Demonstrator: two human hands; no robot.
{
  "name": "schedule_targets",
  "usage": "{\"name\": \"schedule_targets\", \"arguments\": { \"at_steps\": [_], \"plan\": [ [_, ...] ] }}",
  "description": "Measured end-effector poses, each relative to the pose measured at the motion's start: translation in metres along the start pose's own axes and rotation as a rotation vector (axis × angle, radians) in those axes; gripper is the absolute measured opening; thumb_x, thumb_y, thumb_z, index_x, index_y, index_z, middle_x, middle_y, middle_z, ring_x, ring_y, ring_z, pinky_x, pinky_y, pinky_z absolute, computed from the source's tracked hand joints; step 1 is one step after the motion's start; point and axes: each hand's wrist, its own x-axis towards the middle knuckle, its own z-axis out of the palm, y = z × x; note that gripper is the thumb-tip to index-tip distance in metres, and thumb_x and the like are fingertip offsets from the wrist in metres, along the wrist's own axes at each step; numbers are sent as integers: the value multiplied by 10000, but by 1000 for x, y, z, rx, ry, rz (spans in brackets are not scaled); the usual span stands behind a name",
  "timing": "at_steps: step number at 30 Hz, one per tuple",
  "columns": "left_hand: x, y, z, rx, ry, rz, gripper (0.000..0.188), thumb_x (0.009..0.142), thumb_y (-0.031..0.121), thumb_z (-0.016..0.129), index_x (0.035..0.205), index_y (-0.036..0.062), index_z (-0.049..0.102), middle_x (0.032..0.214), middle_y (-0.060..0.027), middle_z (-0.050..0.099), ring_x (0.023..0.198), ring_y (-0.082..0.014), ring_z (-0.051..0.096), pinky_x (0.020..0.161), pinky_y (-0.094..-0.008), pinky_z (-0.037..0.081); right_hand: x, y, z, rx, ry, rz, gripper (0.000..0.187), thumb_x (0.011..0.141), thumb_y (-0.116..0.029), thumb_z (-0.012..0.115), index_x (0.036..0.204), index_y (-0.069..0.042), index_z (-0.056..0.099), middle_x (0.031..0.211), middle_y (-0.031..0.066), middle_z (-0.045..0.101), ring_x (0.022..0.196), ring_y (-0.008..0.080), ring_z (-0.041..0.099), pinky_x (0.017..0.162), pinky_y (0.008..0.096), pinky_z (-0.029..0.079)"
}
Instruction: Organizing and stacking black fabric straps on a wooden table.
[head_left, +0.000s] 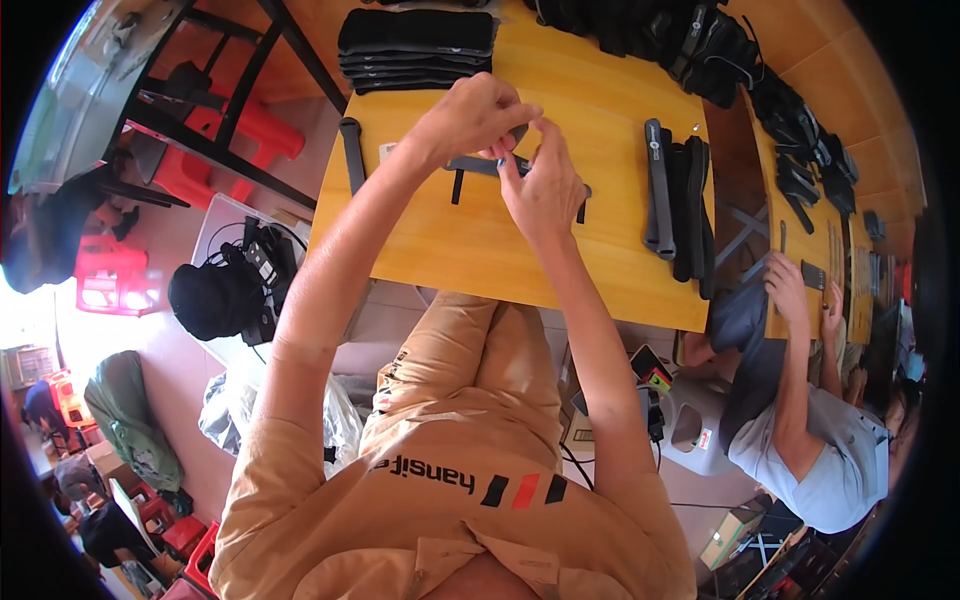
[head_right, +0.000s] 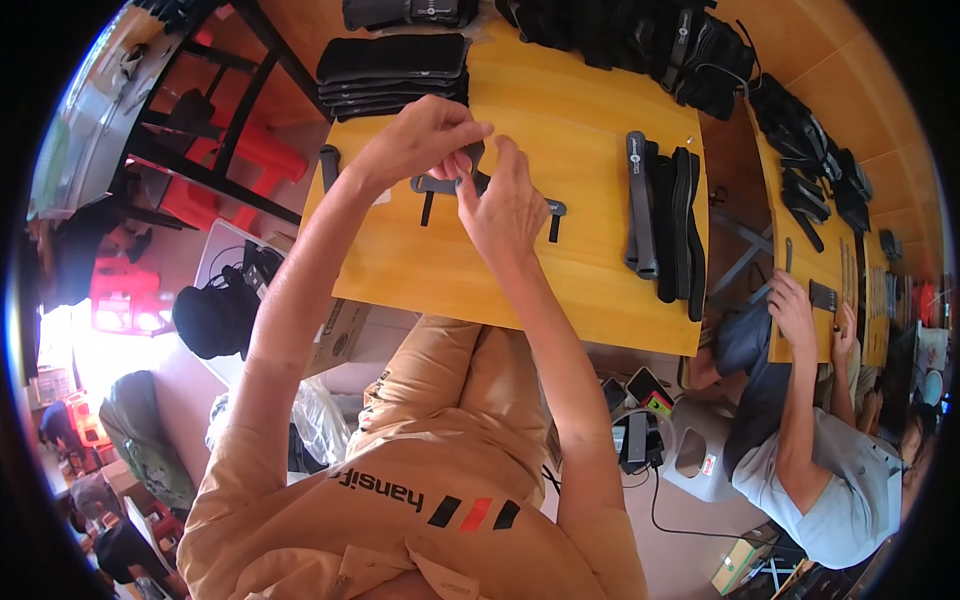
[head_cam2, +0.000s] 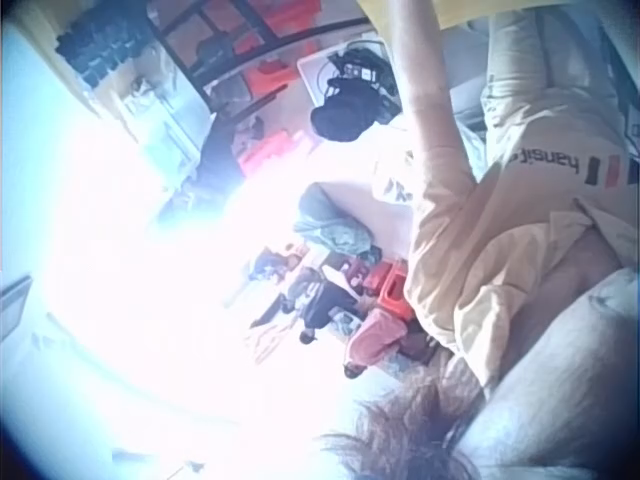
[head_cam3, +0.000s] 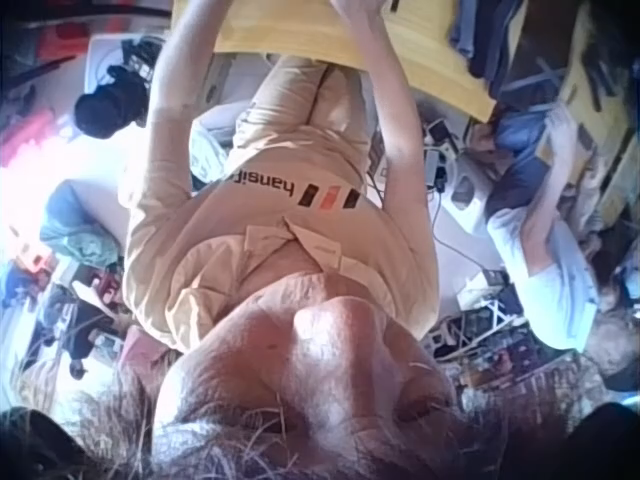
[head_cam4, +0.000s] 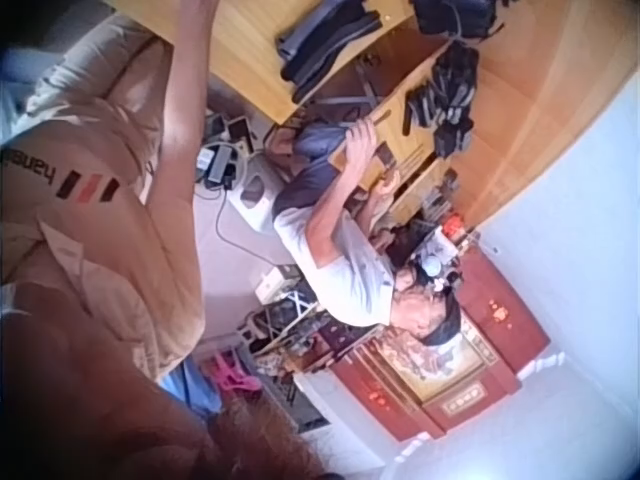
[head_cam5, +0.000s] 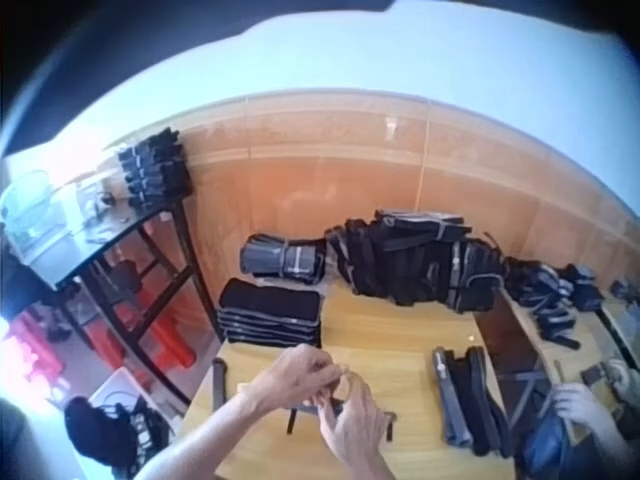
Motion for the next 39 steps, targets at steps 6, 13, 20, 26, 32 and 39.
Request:
{"name": "schedule_targets", "arguments": {
  "at_steps": [6,13,20,26,32,39],
  "plan": [
    [-36,-52,53,236,491,153,269,864,204,507,909,-40,611,893,-199,627,823,-339,627,757,-387,499,12,26,6,93,-73,206,305,835,-270,576,696,0,553,601,142,552,554,340,535,560,437,435],
    [-59,-96,96,722,332,304,650,892,362,494,1378,-20,291,1452,-167,271,1354,-290,243,1091,-435,216,18,33,-6,650,-156,630,341,859,-208,565,592,0,526,542,50,546,429,104,495,389,236,393],
    [-59,-95,96,768,369,328,730,862,457,504,1364,-36,312,1440,-179,294,1340,-296,273,1094,-424,218,6,52,-14,881,97,744,181,887,-104,524,730,-16,539,595,54,551,416,119,481,390,244,423],
    [-60,-92,98,784,344,299,762,860,481,499,1376,-38,286,1449,-174,280,1352,-288,253,1102,-417,201,9,81,-59,870,423,618,132,914,-132,530,863,-16,565,582,42,556,419,115,496,412,272,477],
    [-59,-89,100,770,328,299,769,864,484,495,1381,-40,272,1458,-174,261,1360,-286,236,1107,-418,190,21,122,-111,772,844,529,99,760,-1,426,705,-38,499,532,51,502,350,156,467,386,293,472],
    [-63,-95,95,739,359,293,782,852,470,526,1383,-41,261,1465,-189,232,1363,-304,217,1103,-443,176,20,77,-192,714,803,425,126,871,-109,496,842,10,525,625,58,542,543,154,523,536,272,462]
  ]
}}
